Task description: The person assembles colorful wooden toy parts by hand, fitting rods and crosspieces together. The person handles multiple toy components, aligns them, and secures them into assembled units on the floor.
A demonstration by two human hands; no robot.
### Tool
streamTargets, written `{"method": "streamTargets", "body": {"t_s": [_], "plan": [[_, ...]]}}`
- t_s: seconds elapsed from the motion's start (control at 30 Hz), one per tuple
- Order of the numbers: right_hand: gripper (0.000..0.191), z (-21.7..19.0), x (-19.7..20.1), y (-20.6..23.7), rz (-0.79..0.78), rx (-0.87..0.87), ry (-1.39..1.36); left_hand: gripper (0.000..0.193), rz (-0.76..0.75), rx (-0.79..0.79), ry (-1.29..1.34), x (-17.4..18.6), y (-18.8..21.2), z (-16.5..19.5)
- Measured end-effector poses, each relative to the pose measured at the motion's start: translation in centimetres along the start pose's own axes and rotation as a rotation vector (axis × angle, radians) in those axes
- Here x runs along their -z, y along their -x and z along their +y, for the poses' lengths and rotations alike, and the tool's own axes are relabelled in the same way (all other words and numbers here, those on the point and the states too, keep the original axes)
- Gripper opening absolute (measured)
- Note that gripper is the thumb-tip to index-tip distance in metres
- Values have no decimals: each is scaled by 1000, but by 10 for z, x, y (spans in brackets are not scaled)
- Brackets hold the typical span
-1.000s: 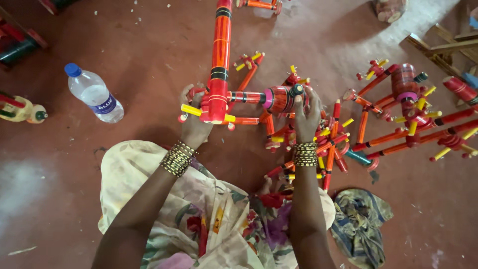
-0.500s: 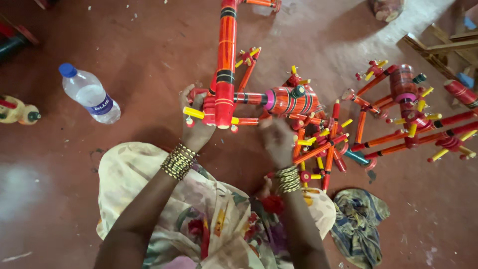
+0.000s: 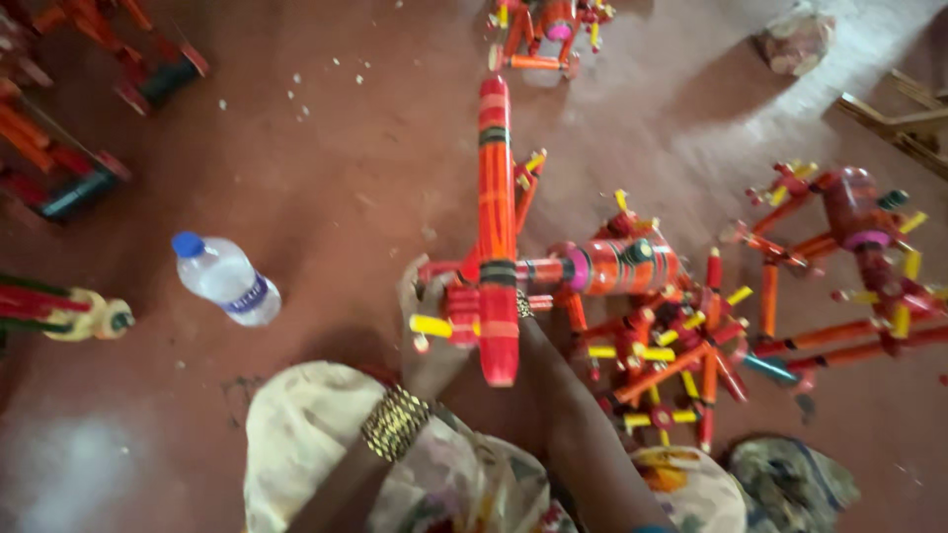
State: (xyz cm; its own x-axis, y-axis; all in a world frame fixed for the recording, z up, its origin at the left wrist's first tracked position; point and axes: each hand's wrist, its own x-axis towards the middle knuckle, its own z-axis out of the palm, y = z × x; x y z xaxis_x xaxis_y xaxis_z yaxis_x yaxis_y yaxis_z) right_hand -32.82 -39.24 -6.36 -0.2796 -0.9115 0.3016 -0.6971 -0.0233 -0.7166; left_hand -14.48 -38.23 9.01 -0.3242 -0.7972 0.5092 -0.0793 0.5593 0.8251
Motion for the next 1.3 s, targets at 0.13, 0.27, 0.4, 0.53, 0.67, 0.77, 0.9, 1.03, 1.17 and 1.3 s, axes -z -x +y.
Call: {"method": "streamTargets", "body": {"t_s": [0.13, 0.27, 0.4, 0.53, 0.67, 0.77, 0.9, 1.03, 1.17, 1.3], "plan": [[25, -1, -2, -11, -5, -64, -23, 68, -36, -5, 4, 3, -5, 2], [23, 1, 4, -8, -12, -113, -70, 69, -37, 31, 22, 3, -6, 2], [21, 5, 9, 5, 8, -185, -143, 71, -24, 17, 9, 1, -4, 0], [19, 2, 13, 33, 57, -331, -288, 64, 9, -2, 101, -7, 0, -10], [19, -15, 16, 95, 156, -654, -525, 53, 12, -20, 219, -21, 0, -29], [19, -39, 31, 153, 216, -901, -717, 41, 20, -60, 163, -29, 0, -38], [18, -87, 77, 228, 135, -1060, -718, 54, 26, -86, 240, -26, 1, -37], [17, -149, 143, 297, 34, -1011, -910, 40, 22, -10, 107, -17, 2, -28], [27, -203, 211, 348, 66, -1166, -669, 40, 29, -26, 101, -17, 3, -26], [31, -232, 268, 385, 296, -1142, -511, 51, 10, 78, 411, -22, 5, -33]]}}
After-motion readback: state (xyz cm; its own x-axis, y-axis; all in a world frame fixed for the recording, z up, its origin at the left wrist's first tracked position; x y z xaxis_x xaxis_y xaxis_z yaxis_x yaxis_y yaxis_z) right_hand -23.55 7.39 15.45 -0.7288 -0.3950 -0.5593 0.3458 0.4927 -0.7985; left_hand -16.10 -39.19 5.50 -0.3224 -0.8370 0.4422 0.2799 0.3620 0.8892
